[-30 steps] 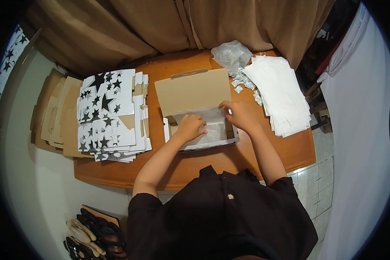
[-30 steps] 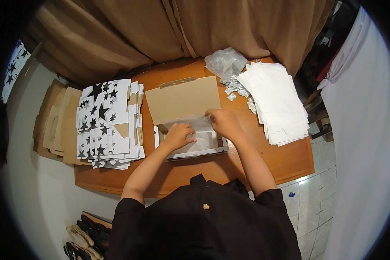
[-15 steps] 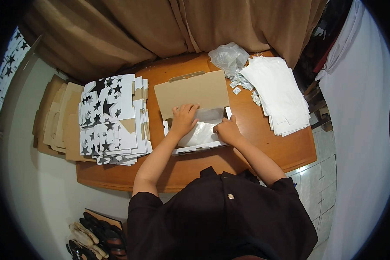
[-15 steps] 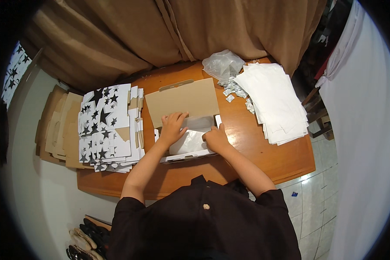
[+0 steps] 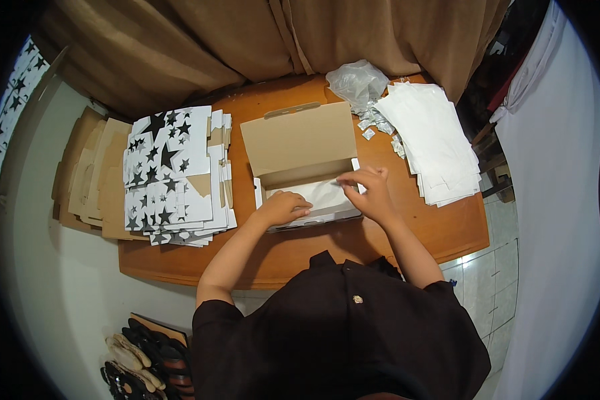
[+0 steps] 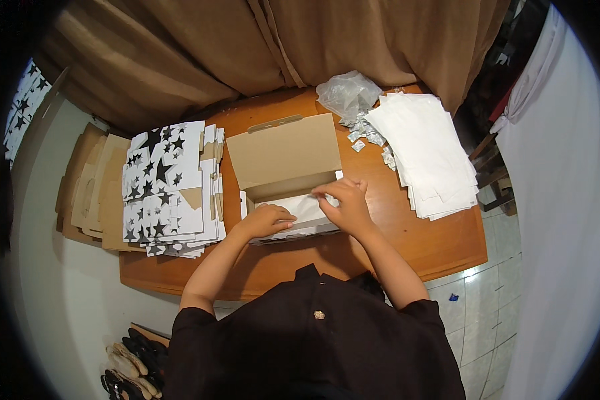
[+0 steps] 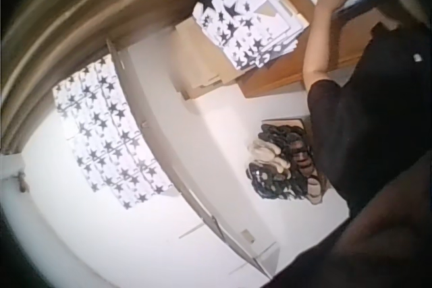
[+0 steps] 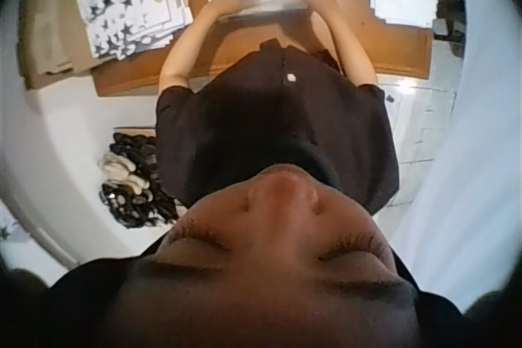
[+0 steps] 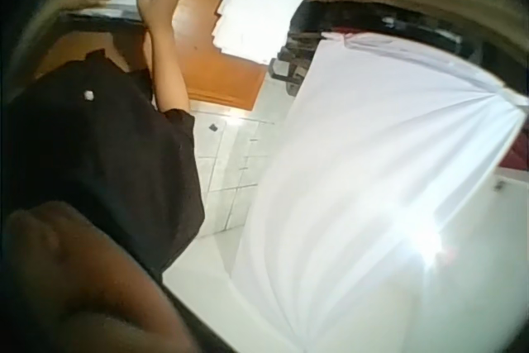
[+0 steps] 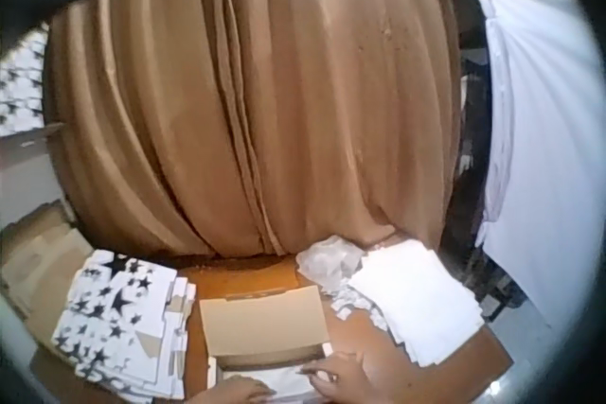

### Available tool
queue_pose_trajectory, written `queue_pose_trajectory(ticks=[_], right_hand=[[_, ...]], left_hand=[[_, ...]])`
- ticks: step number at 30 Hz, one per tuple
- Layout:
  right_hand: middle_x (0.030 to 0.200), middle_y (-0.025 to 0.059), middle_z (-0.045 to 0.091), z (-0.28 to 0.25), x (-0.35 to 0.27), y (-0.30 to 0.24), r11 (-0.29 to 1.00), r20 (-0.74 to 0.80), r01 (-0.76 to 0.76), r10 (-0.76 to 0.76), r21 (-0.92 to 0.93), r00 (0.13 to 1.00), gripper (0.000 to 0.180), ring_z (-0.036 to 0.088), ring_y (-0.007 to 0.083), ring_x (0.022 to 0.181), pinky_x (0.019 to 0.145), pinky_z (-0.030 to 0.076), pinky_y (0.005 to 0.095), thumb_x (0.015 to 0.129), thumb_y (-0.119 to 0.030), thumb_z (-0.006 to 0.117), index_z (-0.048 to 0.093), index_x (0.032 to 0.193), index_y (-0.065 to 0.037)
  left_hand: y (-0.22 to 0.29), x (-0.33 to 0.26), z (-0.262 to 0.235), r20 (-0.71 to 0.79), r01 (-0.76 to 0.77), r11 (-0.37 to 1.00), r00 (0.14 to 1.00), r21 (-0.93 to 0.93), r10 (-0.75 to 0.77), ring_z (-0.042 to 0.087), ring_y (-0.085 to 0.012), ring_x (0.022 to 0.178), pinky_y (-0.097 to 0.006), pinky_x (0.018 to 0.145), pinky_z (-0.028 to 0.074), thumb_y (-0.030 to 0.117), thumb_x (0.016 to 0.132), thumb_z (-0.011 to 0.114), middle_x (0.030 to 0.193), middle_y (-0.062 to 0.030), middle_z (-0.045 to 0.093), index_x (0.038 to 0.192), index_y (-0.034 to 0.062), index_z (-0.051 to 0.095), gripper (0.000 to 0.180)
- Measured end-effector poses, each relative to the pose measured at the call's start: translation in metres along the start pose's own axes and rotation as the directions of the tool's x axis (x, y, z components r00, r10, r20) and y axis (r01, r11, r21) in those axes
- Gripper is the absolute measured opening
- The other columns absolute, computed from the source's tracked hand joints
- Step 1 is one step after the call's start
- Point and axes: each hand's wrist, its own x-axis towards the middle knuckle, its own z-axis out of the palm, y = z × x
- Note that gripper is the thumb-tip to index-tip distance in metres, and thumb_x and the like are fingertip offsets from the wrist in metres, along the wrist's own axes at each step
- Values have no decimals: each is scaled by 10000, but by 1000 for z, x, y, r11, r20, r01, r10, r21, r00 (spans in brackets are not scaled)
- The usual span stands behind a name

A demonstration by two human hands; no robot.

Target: The recorder folds cardboard sheets into shoe boxes, inserts tissue paper, and stacks the completed boxes on a shelf.

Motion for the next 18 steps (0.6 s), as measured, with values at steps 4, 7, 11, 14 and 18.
queue_pose_trajectory(ticks=[4,7,11,14,18], right_hand=[[923,-6,663,35,-21,39,946,322,210,-125,-246,938,146,574,165,913,958,216,531,778,-151,589,691,882,-170],[1088,17,621,37,-18,49,966,614,-15,175,-258,770,244,530,198,1081,986,145,617,809,-121,511,649,1003,-175],[1145,52,594,20,4,52,975,189,-218,223,-45,956,273,510,232,1118,987,163,602,827,-121,490,608,1072,-144],[1184,111,562,17,14,84,949,-29,-308,311,63,950,320,487,253,1150,1001,245,517,830,-150,530,552,1144,-92],[1267,223,462,37,40,110,755,-70,-490,571,436,818,600,440,287,1199,997,336,377,827,-221,602,348,1333,-24]], left_hand=[[-13,0,8,3,52,961,999,-272,-53,603,-306,967,-374,861,457,318,880,535,1054,-123,647,1057,98,660,309],[-11,-11,-1,-51,38,975,997,-219,-50,599,-316,980,-369,875,455,283,878,544,1071,-130,641,1069,61,647,311],[13,-36,-27,-407,66,986,905,-153,-124,554,-284,1038,-376,919,396,279,848,579,1068,-124,630,1054,59,648,310],[38,-52,-34,-667,132,976,713,-173,-215,522,-264,1054,-384,931,363,228,797,645,1043,-109,619,1022,77,650,272],[56,-64,10,-829,198,966,502,-168,-247,547,-243,959,-386,885,385,193,759,694,971,-75,621,1002,94,654,266]])
